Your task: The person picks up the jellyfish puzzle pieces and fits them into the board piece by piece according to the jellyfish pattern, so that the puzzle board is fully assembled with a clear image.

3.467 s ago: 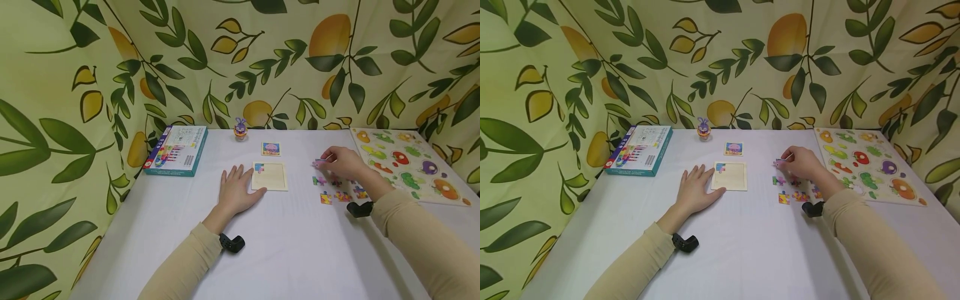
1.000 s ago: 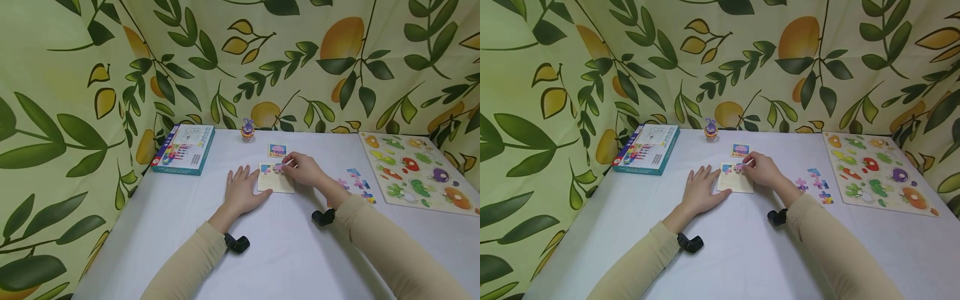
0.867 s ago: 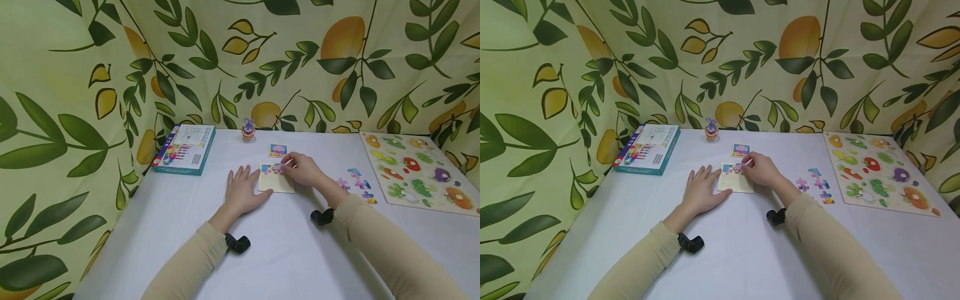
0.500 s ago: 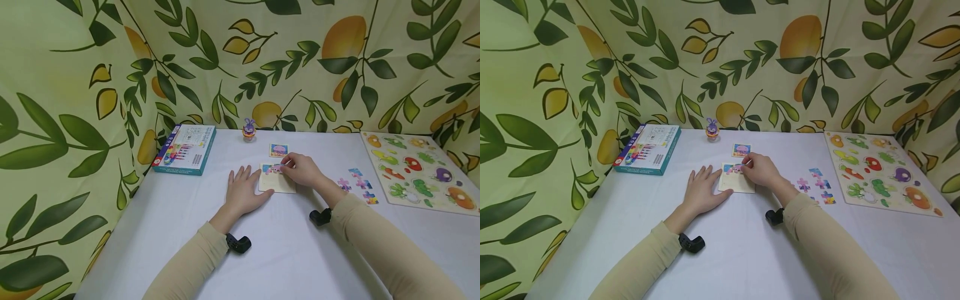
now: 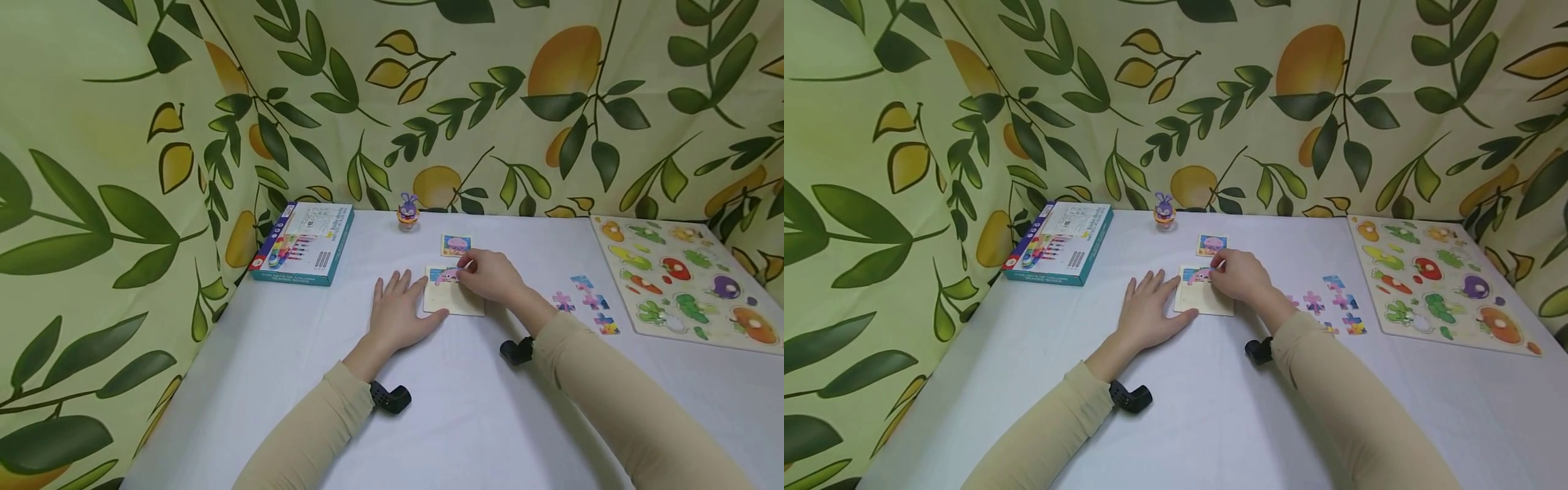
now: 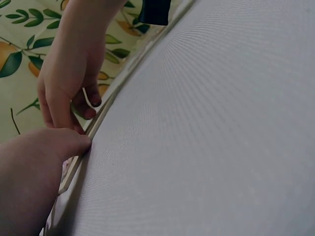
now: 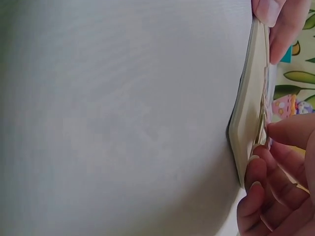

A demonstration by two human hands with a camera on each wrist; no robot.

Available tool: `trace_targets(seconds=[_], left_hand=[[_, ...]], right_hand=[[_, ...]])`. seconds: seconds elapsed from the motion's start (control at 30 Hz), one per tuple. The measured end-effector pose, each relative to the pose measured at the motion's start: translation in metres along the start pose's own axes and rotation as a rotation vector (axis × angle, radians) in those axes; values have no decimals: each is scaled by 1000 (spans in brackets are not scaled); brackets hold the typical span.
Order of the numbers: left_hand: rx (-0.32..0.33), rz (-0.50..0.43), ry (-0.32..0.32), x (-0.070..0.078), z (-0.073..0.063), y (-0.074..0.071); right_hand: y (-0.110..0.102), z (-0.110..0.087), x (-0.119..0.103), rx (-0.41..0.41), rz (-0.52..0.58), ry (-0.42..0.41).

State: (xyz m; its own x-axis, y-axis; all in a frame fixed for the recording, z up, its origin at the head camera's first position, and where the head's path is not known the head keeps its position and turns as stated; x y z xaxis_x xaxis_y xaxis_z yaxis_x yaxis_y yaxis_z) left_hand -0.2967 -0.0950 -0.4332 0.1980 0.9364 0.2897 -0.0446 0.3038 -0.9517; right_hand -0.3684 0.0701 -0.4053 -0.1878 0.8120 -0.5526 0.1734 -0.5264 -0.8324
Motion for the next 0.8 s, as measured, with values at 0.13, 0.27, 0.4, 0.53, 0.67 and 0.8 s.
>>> trace_targets(seconds=[0.13, 0.27, 0.4, 0.53, 0.67, 0.8], left_hand=[[3, -6, 0, 0, 0, -2], [2, -9, -2, 0, -1, -2], [0, -6, -5, 1, -2, -1], [-1, -4, -7, 2, -3, -1], [-1, -7, -6, 2, -2, -1], [-5, -9, -7, 1, -2, -1]], right_hand=[[0, 1, -2, -9, -7, 20], [0, 3, -3, -26, -29, 42], [-1, 3, -5, -38, -63, 51], [2, 3, -7, -58, -77, 58], [2, 2, -11, -53, -84, 32], [2, 1, -19, -52, -132, -33]])
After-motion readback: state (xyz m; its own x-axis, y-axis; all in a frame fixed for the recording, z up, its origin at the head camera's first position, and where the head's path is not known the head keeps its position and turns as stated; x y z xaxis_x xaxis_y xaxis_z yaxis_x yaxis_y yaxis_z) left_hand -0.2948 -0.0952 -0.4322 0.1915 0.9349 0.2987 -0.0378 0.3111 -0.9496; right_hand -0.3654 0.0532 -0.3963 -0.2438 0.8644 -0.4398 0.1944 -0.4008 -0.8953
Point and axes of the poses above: each hand's wrist, its own z-axis towards the middle knuckle, its own y-axis out of the palm, x = y × z, the point moved 9 cm from there along z, towards the middle knuckle, and after that the axes turned 2 degrees about z, right-handed, at the moved point
